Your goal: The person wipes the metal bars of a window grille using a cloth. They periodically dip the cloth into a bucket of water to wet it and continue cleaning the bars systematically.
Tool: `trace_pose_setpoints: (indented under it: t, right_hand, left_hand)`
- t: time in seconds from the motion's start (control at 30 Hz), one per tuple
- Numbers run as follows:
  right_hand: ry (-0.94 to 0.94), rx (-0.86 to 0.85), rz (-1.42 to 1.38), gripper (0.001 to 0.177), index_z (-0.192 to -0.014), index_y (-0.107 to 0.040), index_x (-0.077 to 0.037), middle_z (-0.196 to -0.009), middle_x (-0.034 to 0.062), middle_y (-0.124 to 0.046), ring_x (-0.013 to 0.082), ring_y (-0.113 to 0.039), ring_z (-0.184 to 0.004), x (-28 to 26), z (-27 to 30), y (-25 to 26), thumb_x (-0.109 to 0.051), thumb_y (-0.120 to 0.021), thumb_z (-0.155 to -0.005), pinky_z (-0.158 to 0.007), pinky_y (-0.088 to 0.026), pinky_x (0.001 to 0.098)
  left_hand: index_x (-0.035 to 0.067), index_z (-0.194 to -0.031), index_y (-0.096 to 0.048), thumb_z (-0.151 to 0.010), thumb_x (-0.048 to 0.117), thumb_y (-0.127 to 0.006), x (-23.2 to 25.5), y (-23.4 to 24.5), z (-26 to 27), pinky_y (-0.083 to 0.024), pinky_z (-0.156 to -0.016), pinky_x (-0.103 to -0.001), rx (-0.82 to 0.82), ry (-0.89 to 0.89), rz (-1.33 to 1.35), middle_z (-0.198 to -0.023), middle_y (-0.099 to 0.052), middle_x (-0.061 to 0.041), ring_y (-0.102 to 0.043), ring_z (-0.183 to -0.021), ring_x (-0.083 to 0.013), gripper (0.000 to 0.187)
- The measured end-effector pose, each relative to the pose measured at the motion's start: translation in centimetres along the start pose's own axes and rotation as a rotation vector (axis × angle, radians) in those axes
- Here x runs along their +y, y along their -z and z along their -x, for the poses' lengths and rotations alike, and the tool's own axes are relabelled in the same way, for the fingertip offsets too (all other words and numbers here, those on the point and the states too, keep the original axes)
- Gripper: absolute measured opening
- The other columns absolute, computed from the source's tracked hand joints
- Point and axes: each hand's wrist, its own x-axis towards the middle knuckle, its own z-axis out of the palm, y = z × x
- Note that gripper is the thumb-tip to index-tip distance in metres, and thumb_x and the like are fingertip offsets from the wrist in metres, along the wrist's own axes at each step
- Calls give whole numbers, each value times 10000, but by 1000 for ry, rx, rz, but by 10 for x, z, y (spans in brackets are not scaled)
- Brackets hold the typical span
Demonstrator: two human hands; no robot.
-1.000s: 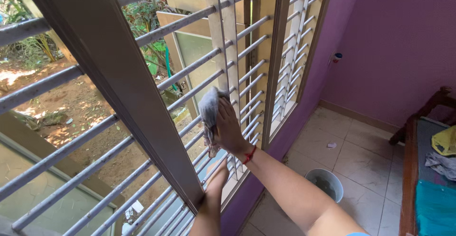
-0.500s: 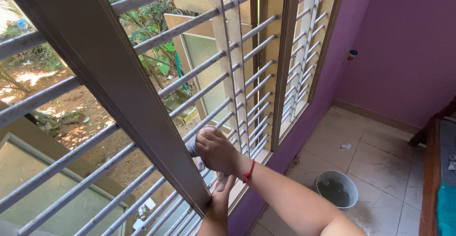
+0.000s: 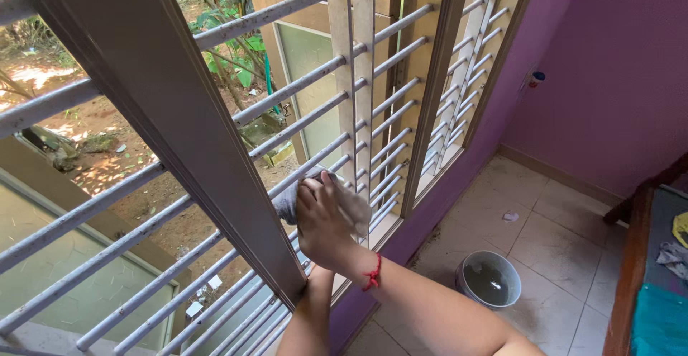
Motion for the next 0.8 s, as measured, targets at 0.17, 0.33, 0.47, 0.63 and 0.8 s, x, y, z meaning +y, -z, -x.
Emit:
trace_pose_setpoints:
  t: [0.17, 0.33, 0.47, 0.63, 0.8]
  right_hand:
    - [85, -12, 109, 458, -1327, -557, 61, -1330, 252, -570, 398, -443, -1408, 76, 1, 12, -116, -604, -907, -1294, -216, 486]
    - [21, -143, 251, 435, -1331, -586, 26, -1377, 242, -606, 359, -461, -1403, 90, 36, 17, -123, -548, -924, -1291, -205, 508]
    - [-23, -120, 134, 473, -1383, -572, 26, -1408, 267, -544, 403, -390, -1433, 80, 59, 2, -101, -535, -928, -1257, -190, 530]
    - [-133, -81, 15, 545, -1374, -565, 73, -1485, 284, -479, 441, -346, -1466, 48, 67, -15, 12, -470, -841, -1266, -208, 498]
    - [45, -299, 34, 513, -1146, -651, 80, -1321, 288, -549, 436, -433, -1317, -13, 56, -44, -108, -559, -677, -1112, -289, 546]
  left_hand:
    - [72, -1514, -371, -1047, 181, -376, -16, -10, 5, -509, -909, -507, 47, 44, 29, -1268, -630, -266, -651, -1099, -454, 480]
    - [61, -1493, -426, -1069, 163, -367, -17, 1, 13, -527, -922, -504, -101, 112, 75, -1228, -664, -274, -683, -1056, -444, 441]
    - [165, -1316, -651, -967, 114, -446, -3, 24, 18, -517, -953, -508, -117, -117, -74, -1216, -682, -245, -670, -1111, -420, 409]
    - [201, -1324, -624, -992, 193, -471, 56, 80, 39, -521, -918, -459, 216, -4, -132, -1276, -681, -171, -659, -1167, -361, 366]
    - [136, -1293, -601, -1038, 222, -480, 137, 102, 37, -507, -958, -394, 546, 538, -491, -1304, -657, -103, -657, -1203, -284, 296]
